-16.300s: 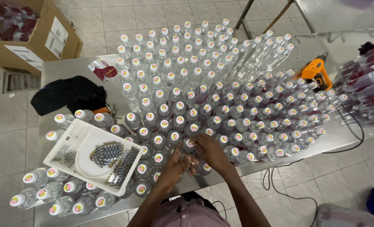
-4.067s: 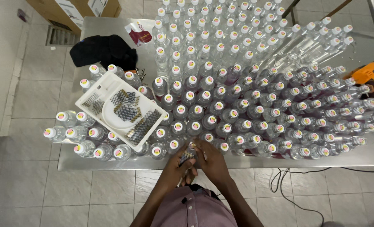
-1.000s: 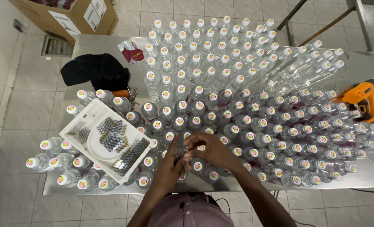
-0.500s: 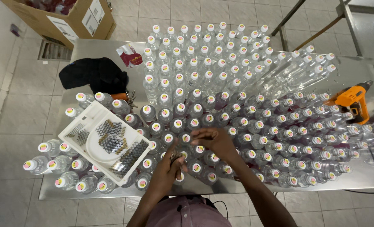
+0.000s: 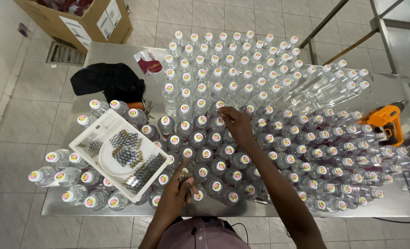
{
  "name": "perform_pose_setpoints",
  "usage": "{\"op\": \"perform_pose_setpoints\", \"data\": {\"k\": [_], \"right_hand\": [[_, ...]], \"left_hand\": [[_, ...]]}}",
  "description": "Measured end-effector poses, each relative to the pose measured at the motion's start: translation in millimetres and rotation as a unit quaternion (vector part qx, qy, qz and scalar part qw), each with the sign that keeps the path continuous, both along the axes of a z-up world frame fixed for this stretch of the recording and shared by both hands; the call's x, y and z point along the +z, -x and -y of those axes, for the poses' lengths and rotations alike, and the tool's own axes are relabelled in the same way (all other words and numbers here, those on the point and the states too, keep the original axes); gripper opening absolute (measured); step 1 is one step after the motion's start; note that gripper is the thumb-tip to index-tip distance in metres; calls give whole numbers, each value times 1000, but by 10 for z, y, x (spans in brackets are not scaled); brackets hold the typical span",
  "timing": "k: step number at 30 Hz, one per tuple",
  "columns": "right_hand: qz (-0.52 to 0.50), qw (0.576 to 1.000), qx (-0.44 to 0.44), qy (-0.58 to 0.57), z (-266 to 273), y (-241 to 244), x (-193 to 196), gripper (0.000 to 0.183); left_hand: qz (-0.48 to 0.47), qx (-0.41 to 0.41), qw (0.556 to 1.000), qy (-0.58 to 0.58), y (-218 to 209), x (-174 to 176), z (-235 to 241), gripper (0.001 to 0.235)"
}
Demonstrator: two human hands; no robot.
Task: The person repeatedly picks up small metal caps from a white tray and screws them onto the tops of numerous clear plastic bottles arranged on a stainless steel table. The person works systematically across the rows of bottles, securing each cap by hand.
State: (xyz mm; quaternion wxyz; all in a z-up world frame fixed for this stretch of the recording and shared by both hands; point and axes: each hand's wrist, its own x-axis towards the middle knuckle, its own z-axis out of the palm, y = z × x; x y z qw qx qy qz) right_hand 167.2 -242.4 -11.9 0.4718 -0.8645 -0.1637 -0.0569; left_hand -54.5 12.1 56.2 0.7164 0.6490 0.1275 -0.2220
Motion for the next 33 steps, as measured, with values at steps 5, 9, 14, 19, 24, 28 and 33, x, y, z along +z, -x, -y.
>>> {"op": "perform_pose_setpoints", "data": {"k": [5, 9, 14, 19, 24, 28, 33], "right_hand": [[-45, 998, -6, 52, 72, 29, -12, 30], [-61, 995, 11, 73, 72, 88, 159, 35], [-12, 988, 55, 143, 159, 71, 43, 20], [-21, 980, 72, 185, 168, 15, 37, 9], [-38, 971, 104, 210, 154, 3, 92, 5], [-101, 944, 94, 300, 84, 82, 159, 19], [-161, 976, 82, 120, -391, 714, 980, 30]], "left_hand": [[6, -5, 1000, -11, -31, 20, -9, 73], [-6, -12, 1000, -14, -69, 130, 17, 72], [-14, -22, 1000, -16, -52, 82, 28, 73], [-19, -21, 999, -14, -53, 32, 3, 73], [-15, 5, 992, 122, 6, -329, -56, 67], [27, 8, 986, 166, 16, -472, -59, 64], [28, 26, 992, 122, -83, -216, -56, 67]]}}
